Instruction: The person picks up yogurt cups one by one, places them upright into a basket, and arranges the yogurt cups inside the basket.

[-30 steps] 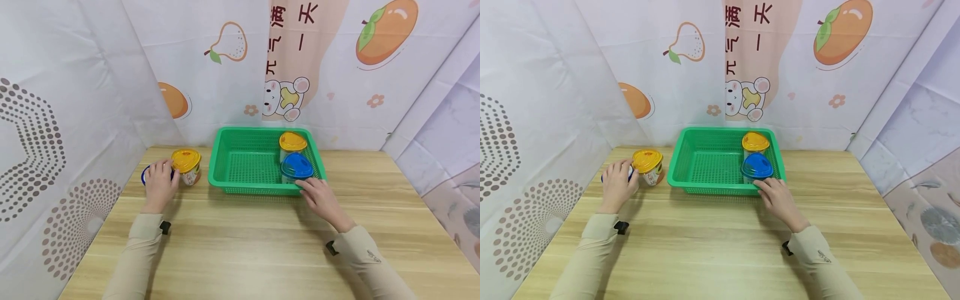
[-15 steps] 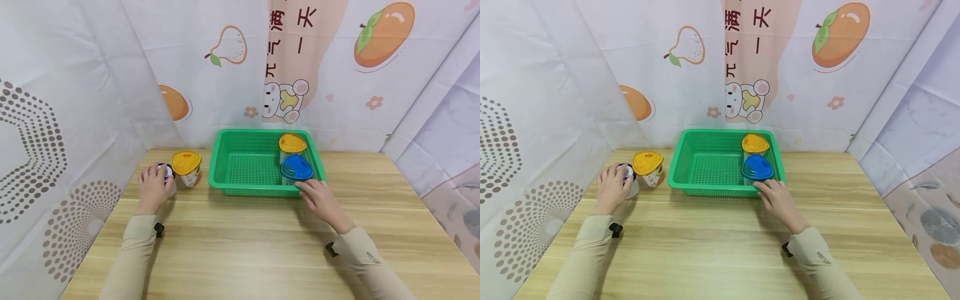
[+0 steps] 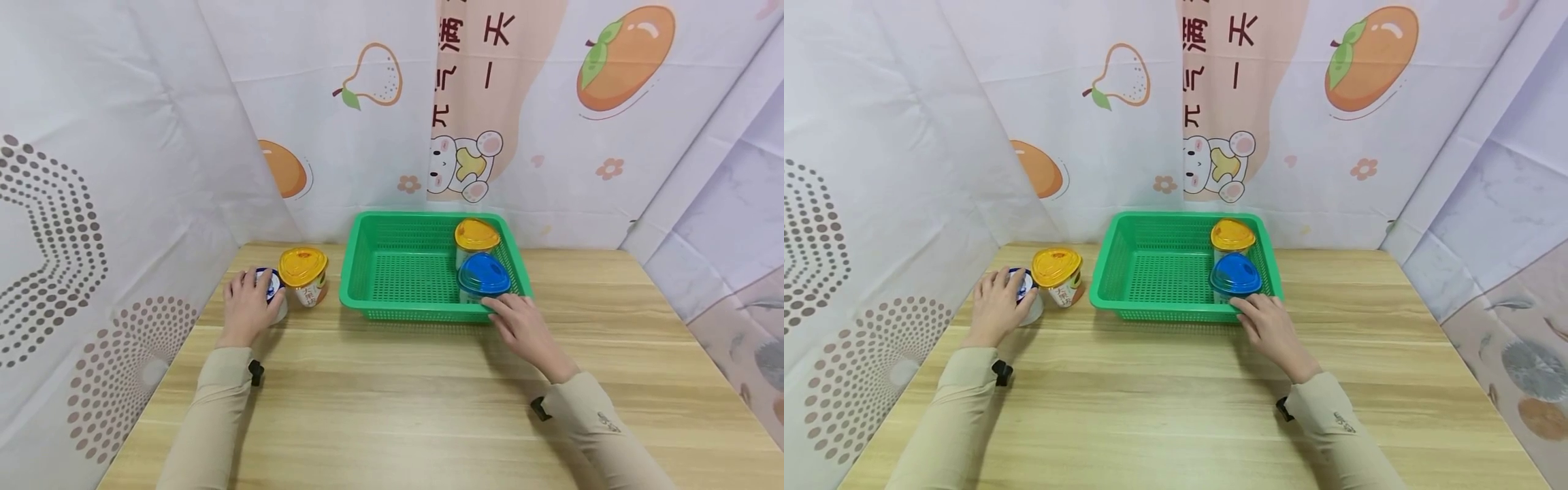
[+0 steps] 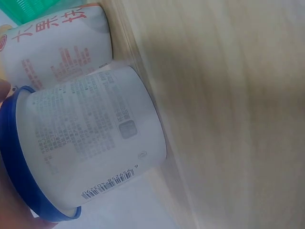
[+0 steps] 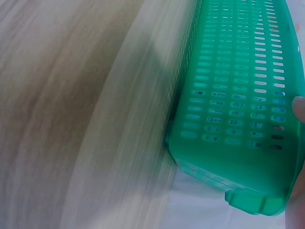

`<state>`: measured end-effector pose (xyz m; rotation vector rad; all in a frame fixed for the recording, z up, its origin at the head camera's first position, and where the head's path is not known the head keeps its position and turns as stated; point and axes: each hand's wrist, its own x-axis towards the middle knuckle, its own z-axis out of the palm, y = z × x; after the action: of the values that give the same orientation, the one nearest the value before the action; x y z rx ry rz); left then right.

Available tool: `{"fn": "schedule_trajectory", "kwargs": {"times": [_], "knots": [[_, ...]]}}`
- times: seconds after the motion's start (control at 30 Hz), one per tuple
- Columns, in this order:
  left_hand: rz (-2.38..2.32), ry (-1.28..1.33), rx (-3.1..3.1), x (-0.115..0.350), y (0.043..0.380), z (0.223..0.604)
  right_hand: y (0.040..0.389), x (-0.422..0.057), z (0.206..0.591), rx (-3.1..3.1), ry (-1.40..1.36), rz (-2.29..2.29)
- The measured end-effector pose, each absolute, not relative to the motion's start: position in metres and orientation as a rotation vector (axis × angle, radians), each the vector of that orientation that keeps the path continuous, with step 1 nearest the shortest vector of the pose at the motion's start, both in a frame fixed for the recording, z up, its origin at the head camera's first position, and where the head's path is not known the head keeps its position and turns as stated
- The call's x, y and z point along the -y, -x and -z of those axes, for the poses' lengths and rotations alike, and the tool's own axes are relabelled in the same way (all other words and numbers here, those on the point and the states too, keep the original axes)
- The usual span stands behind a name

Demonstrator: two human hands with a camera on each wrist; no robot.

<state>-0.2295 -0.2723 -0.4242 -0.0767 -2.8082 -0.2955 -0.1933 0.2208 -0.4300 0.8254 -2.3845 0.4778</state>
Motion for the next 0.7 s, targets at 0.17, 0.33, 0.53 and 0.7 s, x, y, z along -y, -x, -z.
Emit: {"fn": "schedule_trajectory", "kwargs": {"times": [0.17, 0.33, 0.53, 0.7], "knots": [[0.288, 0.064, 2.839, 0.2737, 0.2297, 0.4234, 0.1935, -0.2201, 0.4312, 2.382, -0.828, -0.482], [0.301, 0.056, 2.861, 0.2746, 0.2294, 0.423, 0.1933, -0.22, 0.4324, 2.379, -0.827, -0.488], [0.286, 0.05, 2.874, 0.2763, 0.232, 0.4224, 0.1942, -0.2202, 0.4324, 2.371, -0.83, -0.493], [0.288, 0.049, 2.884, 0.2782, 0.2357, 0.4205, 0.1949, -0.2201, 0.4315, 2.375, -0.826, -0.495]]}}
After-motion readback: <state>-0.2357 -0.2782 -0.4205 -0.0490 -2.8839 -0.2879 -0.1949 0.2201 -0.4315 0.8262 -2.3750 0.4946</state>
